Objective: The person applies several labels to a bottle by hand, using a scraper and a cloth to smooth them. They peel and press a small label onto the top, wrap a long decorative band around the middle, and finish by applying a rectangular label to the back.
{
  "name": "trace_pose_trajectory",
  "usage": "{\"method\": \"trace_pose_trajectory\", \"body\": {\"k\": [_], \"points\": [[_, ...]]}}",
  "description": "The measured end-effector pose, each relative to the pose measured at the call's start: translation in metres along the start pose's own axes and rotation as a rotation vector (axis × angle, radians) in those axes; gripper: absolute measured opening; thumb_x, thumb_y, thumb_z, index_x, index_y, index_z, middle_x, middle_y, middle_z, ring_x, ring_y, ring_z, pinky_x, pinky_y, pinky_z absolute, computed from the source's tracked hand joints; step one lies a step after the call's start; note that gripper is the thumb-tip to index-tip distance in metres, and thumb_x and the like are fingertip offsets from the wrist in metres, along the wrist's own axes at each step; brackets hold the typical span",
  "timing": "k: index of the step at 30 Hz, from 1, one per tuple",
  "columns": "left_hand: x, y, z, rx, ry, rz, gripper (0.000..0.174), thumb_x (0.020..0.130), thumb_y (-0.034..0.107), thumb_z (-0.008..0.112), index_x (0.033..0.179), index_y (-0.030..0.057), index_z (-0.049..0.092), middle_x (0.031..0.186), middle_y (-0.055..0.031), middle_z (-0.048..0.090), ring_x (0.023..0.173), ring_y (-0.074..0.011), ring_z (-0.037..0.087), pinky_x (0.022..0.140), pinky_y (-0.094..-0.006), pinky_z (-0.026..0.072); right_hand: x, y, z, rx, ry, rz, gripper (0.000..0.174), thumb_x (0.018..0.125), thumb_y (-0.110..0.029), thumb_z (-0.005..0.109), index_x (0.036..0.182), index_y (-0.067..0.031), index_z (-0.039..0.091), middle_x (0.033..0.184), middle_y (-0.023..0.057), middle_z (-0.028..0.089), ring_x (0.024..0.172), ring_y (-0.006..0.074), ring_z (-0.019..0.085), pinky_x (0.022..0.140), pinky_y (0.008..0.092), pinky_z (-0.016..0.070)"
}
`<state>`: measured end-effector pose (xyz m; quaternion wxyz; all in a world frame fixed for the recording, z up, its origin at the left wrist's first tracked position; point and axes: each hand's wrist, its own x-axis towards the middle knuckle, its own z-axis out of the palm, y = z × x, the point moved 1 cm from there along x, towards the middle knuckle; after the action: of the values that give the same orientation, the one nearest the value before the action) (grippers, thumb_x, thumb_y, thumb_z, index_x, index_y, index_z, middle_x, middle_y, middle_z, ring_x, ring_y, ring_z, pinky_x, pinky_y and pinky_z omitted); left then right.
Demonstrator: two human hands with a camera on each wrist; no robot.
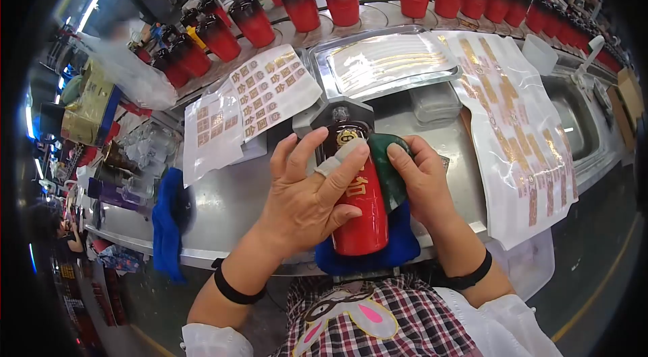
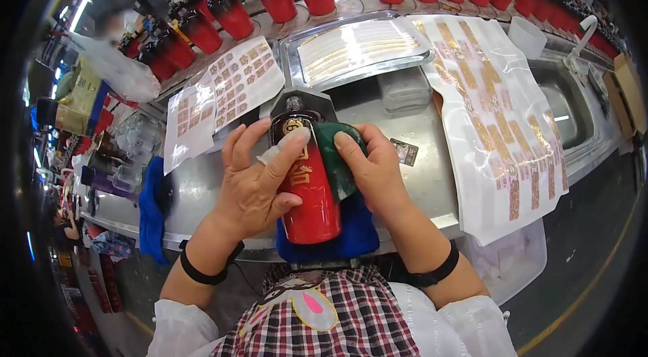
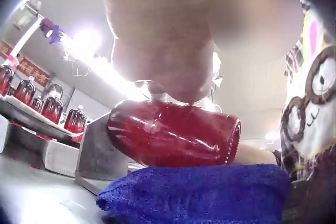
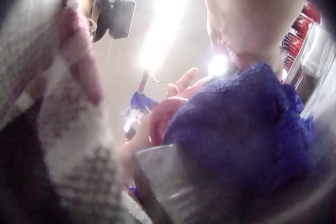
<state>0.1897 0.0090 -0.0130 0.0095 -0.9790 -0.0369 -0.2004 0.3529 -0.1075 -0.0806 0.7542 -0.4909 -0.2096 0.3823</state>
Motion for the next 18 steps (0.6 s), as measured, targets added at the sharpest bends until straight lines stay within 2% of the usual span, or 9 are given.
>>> {"method": "trace_pose_trajectory", "body": {"k": [3,6,9,12,13,16,17,18], "points": [[-0.006,0.004,0.002,0.04,0.01,0.034,0.065,0.097,0.061,0.035,0.138,0.0138,0.055,0.129,-0.004,0.064,0.135,-0.0313,0.035,0.114,-0.0513,0.0175,0.0,0.0,-0.002,-0.038,0.001,-0.018,0.024,0.097,-0.022,0.065,0.107,-0.0004,0.06,0.091,0.0024,0.065,0.078,0.0055,0.059,0.068,0.021,0.0498],[-0.017,0.012,0.005,0.059,0.011,0.071,0.063,0.097,0.06,0.037,0.136,0.0143,0.057,0.128,-0.0031,0.064,0.135,-0.0305,0.035,0.114,-0.052,0.0172,0.0,-0.002,-0.004,-0.079,-0.012,-0.043,0.024,0.096,-0.023,0.066,0.103,-0.001,0.061,0.092,0.0034,0.066,0.079,0.0049,0.059,0.069,0.0206,0.0497],[-0.027,0.023,0.004,0.004,0.031,0.014,0.058,0.099,0.056,0.04,0.132,0.0132,0.061,0.125,-0.0046,0.066,0.132,-0.0312,0.04,0.113,-0.0524,0.0198,-0.006,-0.026,0.001,-0.491,0.037,-0.305,0.017,0.091,-0.017,0.07,0.1,-0.0033,0.063,0.085,0.0042,0.064,0.072,0.0118,0.061,0.066,0.0268,0.0508],[-0.037,0.038,0.007,-0.031,0.094,-0.037,0.054,0.1,0.052,0.042,0.129,0.0111,0.063,0.124,-0.0068,0.065,0.127,-0.0325,0.045,0.109,-0.0523,0.0267,-0.005,-0.07,0.02,-0.973,-0.269,-0.855,0.016,0.083,-0.012,0.072,0.097,-0.006,0.065,0.078,0.0067,0.058,0.071,0.0233,0.06,0.064,0.0353,0.0491],[-0.042,0.041,0.01,-0.045,0.116,-0.054,0.054,0.1,0.052,0.043,0.128,0.0108,0.063,0.124,-0.0072,0.065,0.127,-0.0326,0.045,0.108,-0.0521,0.0279,-0.002,-0.081,0.031,-1.055,-0.395,-0.964,0.017,0.077,-0.012,0.073,0.092,-0.0075,0.066,0.076,0.0085,0.054,0.076,0.0304,0.058,0.067,0.0404,0.0449],[-0.05,0.052,0.019,-0.085,0.195,-0.118,0.054,0.099,0.051,0.045,0.126,0.0084,0.064,0.123,-0.0123,0.064,0.124,-0.0337,0.047,0.104,-0.0521,0.0327,0.034,-0.087,0.047,-1.139,-0.596,-0.895,0.014,0.077,-0.015,0.073,0.087,-0.0089,0.065,0.081,0.007,0.057,0.082,0.0268,0.06,0.072,0.0389,0.042],[-0.053,0.055,0.022,-0.112,0.22,-0.142,0.054,0.099,0.051,0.045,0.126,0.0078,0.064,0.123,-0.0135,0.064,0.123,-0.0339,0.048,0.103,-0.0522,0.0333,0.037,-0.094,0.055,-1.274,-0.53,-1.014,0.01,0.078,-0.015,0.071,0.083,-0.0094,0.064,0.084,0.0072,0.059,0.083,0.0262,0.061,0.075,0.0398,0.0414],[-0.055,0.056,0.025,-0.138,0.246,-0.165,0.054,0.099,0.05,0.045,0.126,0.0073,0.063,0.122,-0.0147,0.064,0.122,-0.0341,0.048,0.103,-0.0523,0.0339,0.029,-0.098,0.061,-1.331,-0.641,-1.012,0.012,0.078,-0.016,0.071,0.084,-0.0092,0.064,0.082,0.0067,0.058,0.081,0.0259,0.06,0.076,0.0389,0.0413]]}}
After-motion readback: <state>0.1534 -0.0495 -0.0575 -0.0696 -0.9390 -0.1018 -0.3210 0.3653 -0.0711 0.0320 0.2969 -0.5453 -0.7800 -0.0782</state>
